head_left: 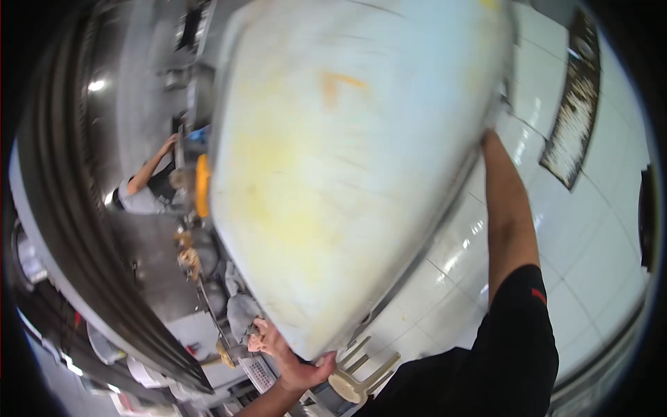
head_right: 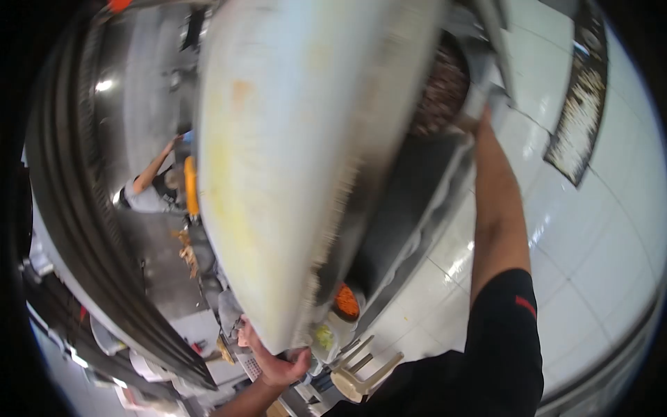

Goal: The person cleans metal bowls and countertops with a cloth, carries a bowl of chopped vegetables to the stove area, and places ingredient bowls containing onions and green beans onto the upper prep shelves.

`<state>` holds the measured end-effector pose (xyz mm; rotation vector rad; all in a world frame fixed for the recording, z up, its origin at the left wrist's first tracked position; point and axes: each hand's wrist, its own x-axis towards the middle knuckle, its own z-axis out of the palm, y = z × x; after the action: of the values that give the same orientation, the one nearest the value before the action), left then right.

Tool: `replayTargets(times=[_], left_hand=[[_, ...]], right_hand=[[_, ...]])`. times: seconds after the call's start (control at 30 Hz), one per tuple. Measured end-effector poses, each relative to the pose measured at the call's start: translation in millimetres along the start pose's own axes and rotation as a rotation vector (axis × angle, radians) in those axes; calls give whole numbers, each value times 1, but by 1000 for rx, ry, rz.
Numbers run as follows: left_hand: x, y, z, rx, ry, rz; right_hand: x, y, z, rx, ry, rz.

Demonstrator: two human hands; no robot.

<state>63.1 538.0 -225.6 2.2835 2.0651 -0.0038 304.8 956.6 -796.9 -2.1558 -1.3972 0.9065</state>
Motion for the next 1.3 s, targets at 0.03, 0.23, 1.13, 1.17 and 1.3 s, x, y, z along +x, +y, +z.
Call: replayTargets(times=[0.03,0.23,1.13,1.17,1.3], left_hand=[[1,-1,-2,-5,-2,2],[15,-7,-8,-112,19,41],[11,2,-30,-162,121,56],[8,0,-28,-164,136,65],[0,-1,-37,-128,160,61]], right_hand=[[3,-6,1,-20,-16,6],[11,-27,-5,-133,-88,23],[-236,83,-207,98,203,77],[-274,77,-247,164,251,85],[-388,119,-363,74,239,206]])
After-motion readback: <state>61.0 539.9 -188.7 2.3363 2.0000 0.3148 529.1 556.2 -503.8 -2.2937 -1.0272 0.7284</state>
